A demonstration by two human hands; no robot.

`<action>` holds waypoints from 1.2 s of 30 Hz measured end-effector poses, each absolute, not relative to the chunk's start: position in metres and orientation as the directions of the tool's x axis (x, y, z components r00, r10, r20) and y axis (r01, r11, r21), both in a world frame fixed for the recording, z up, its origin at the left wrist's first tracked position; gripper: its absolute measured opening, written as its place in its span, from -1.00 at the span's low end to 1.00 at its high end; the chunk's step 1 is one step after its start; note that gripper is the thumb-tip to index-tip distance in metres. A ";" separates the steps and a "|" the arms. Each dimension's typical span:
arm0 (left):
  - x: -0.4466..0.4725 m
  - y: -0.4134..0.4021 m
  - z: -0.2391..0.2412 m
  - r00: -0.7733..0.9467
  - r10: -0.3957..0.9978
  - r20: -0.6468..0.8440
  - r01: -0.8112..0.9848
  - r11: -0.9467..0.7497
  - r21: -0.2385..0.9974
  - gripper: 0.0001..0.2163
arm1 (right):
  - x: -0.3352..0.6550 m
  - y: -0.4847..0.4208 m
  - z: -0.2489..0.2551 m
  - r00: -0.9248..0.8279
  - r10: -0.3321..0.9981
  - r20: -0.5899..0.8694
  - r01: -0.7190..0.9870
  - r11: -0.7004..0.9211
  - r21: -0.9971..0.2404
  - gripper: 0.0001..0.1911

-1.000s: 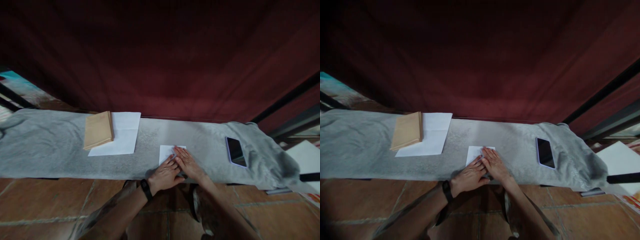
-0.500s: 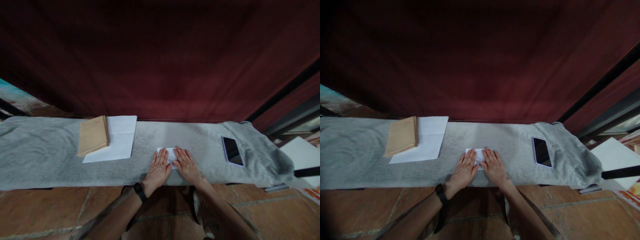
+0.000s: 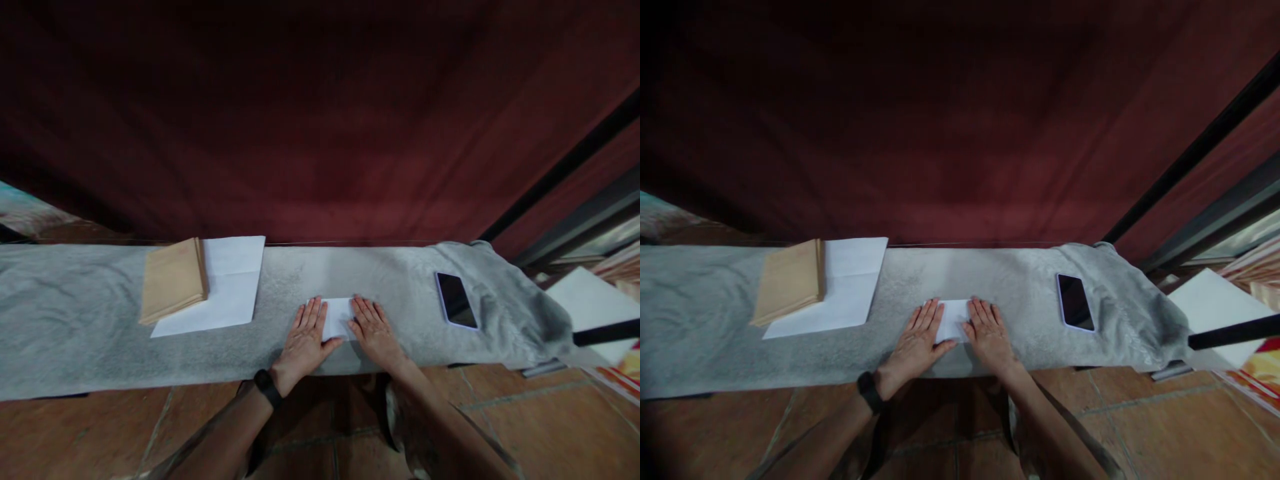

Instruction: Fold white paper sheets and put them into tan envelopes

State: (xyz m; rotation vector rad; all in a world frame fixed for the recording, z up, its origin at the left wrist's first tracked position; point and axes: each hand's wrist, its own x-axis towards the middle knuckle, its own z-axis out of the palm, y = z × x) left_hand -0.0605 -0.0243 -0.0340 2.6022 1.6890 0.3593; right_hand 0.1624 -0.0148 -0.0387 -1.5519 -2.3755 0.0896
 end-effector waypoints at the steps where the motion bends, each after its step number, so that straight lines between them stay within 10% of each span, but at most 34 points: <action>1: -0.062 -0.024 -0.034 0.392 0.902 0.180 0.898 -0.417 0.139 -0.17 | 0.163 -0.013 -0.038 -0.357 0.911 0.208 0.889 0.400 -0.222 -0.42; 36: -0.041 -0.030 -0.039 0.452 0.853 0.261 0.875 -0.481 0.057 -0.45 | 0.132 -0.021 -0.038 -0.412 0.865 0.287 0.849 0.479 -0.222 -0.46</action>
